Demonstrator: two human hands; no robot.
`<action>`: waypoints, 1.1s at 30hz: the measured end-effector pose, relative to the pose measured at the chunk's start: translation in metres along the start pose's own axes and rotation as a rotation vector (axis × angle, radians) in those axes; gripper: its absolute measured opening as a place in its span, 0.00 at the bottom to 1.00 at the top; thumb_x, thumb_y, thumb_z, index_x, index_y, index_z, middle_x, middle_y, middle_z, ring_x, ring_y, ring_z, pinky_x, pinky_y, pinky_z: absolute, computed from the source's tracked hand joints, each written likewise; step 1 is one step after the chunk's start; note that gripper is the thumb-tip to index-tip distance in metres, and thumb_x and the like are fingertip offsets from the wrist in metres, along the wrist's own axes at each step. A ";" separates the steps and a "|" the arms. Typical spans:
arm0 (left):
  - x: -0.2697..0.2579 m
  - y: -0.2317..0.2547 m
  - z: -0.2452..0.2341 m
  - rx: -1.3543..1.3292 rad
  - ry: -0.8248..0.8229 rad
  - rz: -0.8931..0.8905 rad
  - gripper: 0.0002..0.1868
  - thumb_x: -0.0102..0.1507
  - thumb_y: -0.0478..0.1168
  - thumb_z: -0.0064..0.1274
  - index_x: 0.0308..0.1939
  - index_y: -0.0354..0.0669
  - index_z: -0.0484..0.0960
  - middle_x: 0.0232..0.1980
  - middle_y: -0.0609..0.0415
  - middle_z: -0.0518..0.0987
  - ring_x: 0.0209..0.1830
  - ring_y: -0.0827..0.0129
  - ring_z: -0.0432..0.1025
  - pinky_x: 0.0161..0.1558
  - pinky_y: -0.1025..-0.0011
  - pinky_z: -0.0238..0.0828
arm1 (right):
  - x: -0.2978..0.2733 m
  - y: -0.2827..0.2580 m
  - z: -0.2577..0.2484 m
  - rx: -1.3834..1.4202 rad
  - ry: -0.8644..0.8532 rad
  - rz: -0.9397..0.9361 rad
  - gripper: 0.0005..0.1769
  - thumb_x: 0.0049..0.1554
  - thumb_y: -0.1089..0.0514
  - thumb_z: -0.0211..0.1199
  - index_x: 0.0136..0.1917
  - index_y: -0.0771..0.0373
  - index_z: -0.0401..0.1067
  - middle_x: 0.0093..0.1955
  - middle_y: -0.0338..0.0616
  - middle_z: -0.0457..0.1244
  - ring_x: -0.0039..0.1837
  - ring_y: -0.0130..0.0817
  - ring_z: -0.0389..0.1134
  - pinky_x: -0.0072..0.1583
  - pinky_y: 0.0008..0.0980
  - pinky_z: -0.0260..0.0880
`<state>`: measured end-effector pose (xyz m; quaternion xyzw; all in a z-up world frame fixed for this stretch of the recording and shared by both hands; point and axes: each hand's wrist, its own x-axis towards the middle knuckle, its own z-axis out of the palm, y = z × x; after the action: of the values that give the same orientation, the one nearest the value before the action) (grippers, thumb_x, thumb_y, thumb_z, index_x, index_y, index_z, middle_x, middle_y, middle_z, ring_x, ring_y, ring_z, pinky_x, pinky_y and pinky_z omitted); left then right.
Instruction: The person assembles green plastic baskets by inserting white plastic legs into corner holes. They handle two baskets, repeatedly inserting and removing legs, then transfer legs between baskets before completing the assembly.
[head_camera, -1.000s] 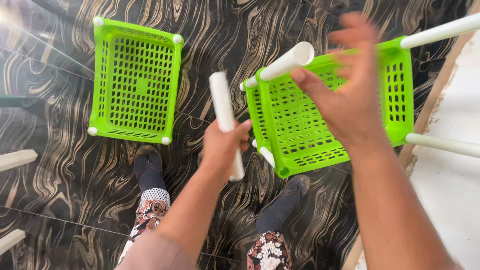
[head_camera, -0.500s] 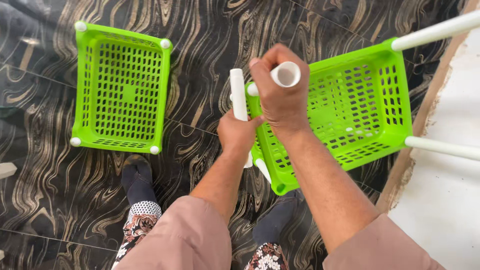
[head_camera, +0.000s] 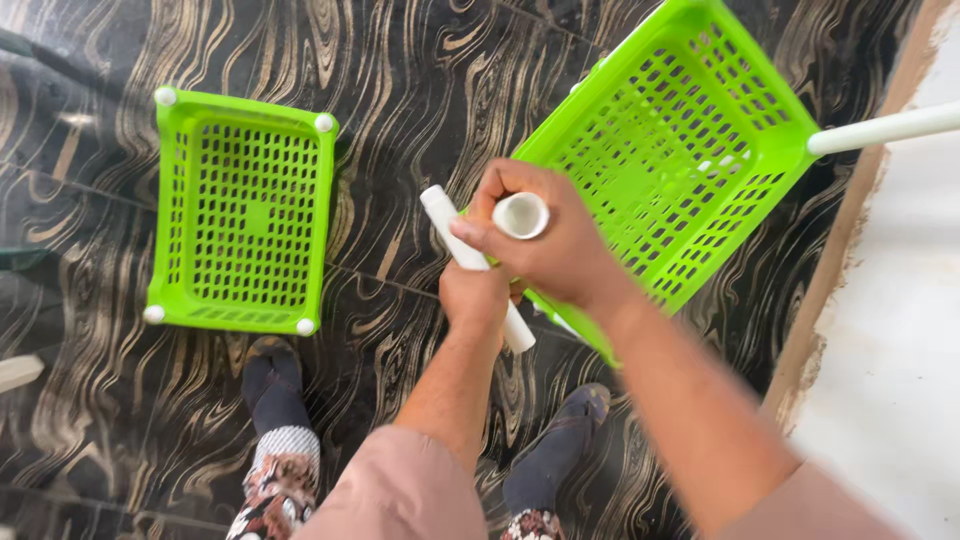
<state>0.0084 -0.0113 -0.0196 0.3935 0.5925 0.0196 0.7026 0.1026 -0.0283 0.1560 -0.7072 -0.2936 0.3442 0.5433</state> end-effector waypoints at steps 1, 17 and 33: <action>0.002 -0.002 0.001 0.039 -0.015 0.040 0.14 0.58 0.35 0.60 0.47 0.36 0.82 0.39 0.54 0.84 0.32 0.69 0.80 0.31 0.68 0.76 | -0.006 0.000 0.013 0.044 0.207 -0.069 0.15 0.52 0.55 0.72 0.37 0.60 0.66 0.35 0.30 0.61 0.40 0.17 0.59 0.43 0.25 0.62; -0.012 0.008 0.006 0.144 -0.004 0.110 0.22 0.52 0.45 0.66 0.45 0.34 0.84 0.43 0.46 0.87 0.37 0.62 0.83 0.33 0.64 0.80 | -0.024 -0.038 -0.013 -0.076 0.046 -0.091 0.11 0.59 0.58 0.64 0.37 0.64 0.71 0.34 0.33 0.62 0.38 0.20 0.62 0.41 0.24 0.62; -0.052 -0.018 -0.211 -0.257 -0.378 -0.613 0.17 0.65 0.47 0.58 0.48 0.37 0.78 0.38 0.49 0.82 0.37 0.61 0.78 0.42 0.62 0.77 | -0.163 0.068 0.175 -0.010 0.010 0.082 0.14 0.42 0.68 0.50 0.44 0.63 0.65 0.55 0.55 0.59 0.65 0.52 0.64 0.64 0.40 0.64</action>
<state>-0.1942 0.0626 0.0154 0.1037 0.5354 -0.1902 0.8163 -0.1321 -0.0744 0.0873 -0.7230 -0.2634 0.3614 0.5266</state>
